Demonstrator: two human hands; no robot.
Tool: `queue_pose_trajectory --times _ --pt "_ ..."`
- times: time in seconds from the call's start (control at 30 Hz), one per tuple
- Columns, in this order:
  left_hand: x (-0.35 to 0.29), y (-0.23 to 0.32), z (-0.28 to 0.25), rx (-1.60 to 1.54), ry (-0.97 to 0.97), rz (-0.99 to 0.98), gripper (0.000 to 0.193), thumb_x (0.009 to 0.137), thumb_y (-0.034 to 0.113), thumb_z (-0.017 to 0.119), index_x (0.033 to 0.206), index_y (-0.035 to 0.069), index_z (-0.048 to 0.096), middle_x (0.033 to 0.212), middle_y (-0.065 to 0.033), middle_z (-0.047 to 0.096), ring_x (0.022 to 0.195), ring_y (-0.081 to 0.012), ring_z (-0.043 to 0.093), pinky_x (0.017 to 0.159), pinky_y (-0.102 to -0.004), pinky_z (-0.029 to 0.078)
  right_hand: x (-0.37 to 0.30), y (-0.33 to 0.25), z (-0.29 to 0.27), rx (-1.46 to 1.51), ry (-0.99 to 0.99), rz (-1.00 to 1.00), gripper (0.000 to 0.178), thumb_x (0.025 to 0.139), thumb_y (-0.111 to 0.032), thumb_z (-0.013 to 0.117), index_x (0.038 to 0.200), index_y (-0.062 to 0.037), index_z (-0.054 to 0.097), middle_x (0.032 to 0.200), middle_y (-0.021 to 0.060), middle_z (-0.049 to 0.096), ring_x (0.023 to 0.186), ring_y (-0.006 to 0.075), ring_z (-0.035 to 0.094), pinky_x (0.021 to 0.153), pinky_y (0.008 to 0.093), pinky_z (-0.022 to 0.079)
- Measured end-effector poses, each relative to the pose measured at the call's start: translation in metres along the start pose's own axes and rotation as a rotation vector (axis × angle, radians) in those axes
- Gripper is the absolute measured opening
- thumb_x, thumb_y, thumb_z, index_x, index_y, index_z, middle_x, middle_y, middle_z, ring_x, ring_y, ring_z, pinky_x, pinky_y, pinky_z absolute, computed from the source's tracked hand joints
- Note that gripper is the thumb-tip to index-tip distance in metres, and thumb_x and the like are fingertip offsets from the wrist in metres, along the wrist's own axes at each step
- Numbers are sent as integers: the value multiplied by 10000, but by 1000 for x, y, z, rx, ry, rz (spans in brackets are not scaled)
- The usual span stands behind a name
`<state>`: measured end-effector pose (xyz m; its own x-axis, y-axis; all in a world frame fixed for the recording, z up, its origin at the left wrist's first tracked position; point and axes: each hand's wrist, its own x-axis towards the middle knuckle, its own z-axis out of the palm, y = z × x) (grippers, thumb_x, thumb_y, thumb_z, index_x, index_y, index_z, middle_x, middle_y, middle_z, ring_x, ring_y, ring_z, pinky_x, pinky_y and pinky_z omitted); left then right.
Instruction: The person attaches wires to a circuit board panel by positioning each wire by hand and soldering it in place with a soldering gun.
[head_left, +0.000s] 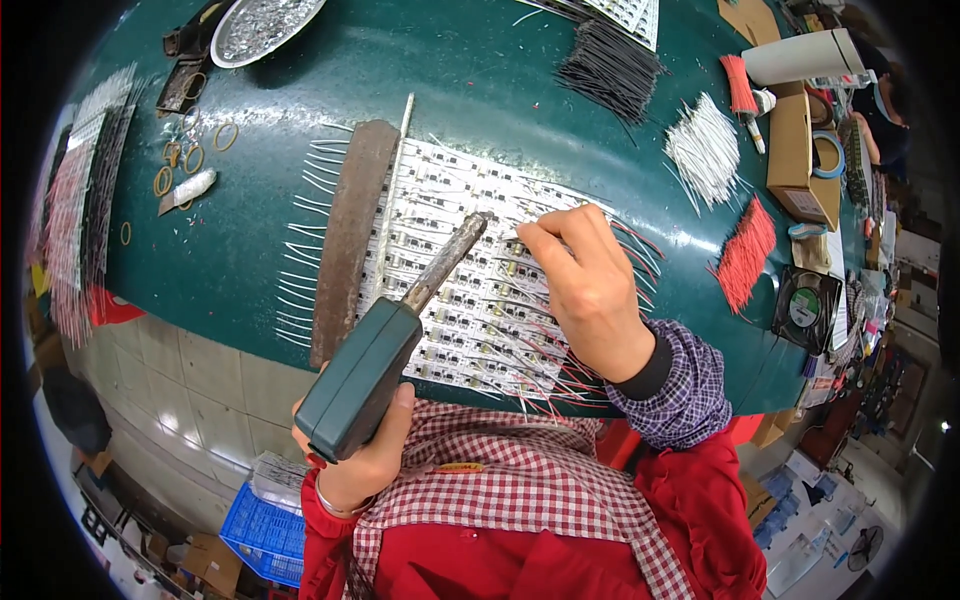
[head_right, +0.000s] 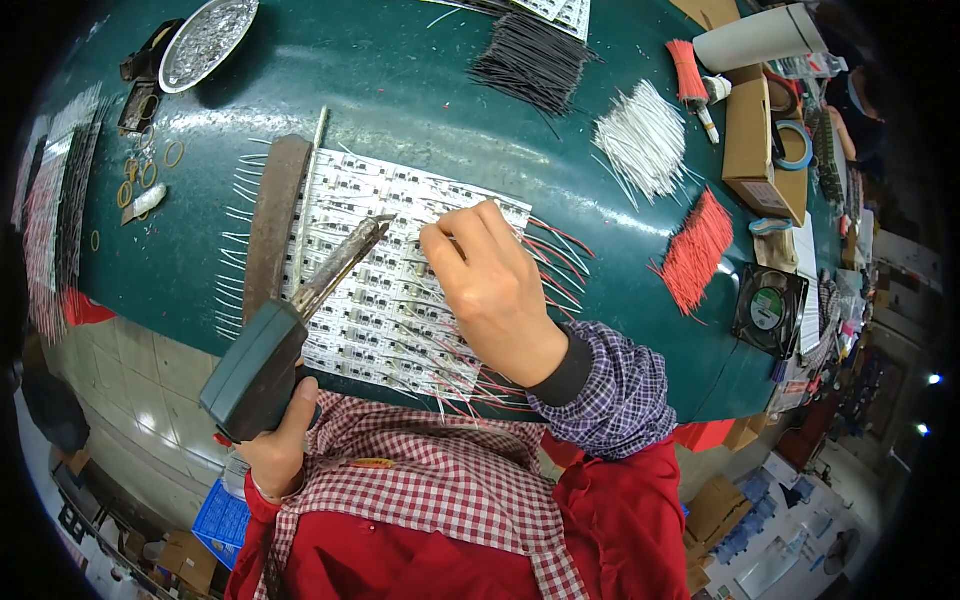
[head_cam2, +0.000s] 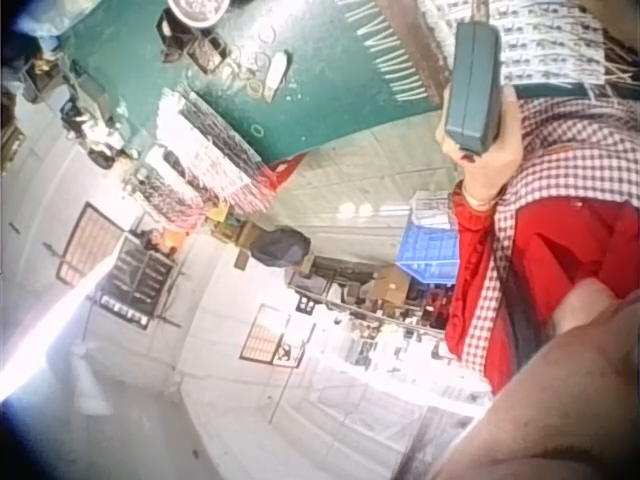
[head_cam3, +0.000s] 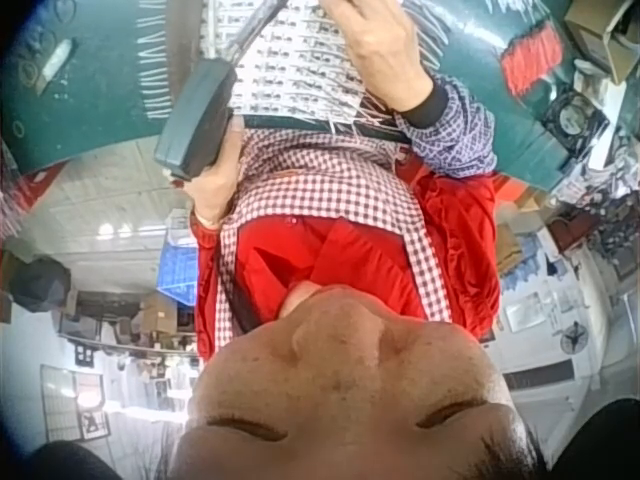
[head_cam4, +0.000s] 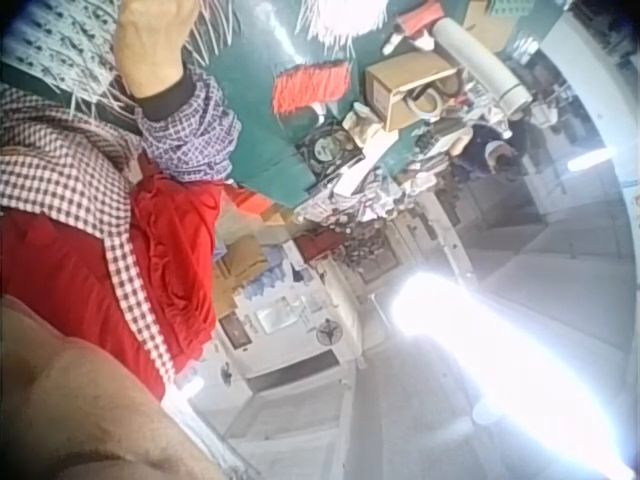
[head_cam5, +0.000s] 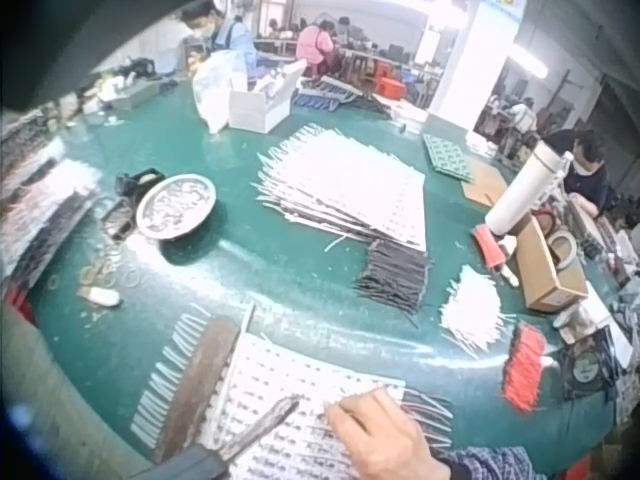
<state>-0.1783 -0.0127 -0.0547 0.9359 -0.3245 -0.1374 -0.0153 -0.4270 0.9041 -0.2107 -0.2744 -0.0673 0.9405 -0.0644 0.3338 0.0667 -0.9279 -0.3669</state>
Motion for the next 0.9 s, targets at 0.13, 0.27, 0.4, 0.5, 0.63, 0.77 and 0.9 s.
queue_pose_trajectory --times 0.13,0.27,0.4,0.5,0.63,0.77,0.9 --pt "-1 -4 -2 125 -27 131 302 712 89 829 973 -15 718 956 -128 693 773 -232 639 725 -353 493 -1 -3 -2 0 43 -27 342 672 49 616 1014 43 636 929 123 571 843 273 562 679 353 494" --pt "4 -5 -6 34 -54 155 277 720 47 802 967 -38 711 904 -133 692 720 -234 648 668 -331 510 -7 -10 -5 46 50 -31 359 674 36 618 1032 44 636 934 126 577 834 276 565 675 355 491" --pt "6 3 -7 -18 -121 120 249 737 -6 758 969 -73 696 870 -150 685 704 -240 671 633 -315 530 -12 -8 0 74 16 -26 372 676 28 622 1047 43 632 941 127 584 830 271 568 674 354 494" --pt "8 4 -8 -48 -142 93 244 744 -19 744 974 -83 691 878 -167 684 721 -244 682 643 -319 538 -11 -9 0 64 0 -20 371 680 30 622 1051 45 632 948 128 583 835 269 567 674 353 496" --pt "10 7 -9 -17 -181 143 242 747 -22 736 977 -81 689 893 -179 684 731 -247 685 648 -320 540 -11 -10 1 62 1 -11 358 686 34 620 1043 49 637 957 133 580 837 269 564 674 351 495" --pt "13 13 -9 8 -216 137 238 749 -23 730 978 -77 690 910 -176 683 733 -248 686 649 -317 540 -12 -9 3 61 1 -9 352 687 37 620 1038 53 639 955 136 577 836 270 562 674 352 493" --pt "12 12 -8 42 -234 124 222 745 -21 725 959 -68 689 905 -169 675 710 -246 679 629 -314 531 -13 -10 4 47 0 -13 360 681 49 623 1040 58 637 953 136 572 834 270 559 671 351 490"
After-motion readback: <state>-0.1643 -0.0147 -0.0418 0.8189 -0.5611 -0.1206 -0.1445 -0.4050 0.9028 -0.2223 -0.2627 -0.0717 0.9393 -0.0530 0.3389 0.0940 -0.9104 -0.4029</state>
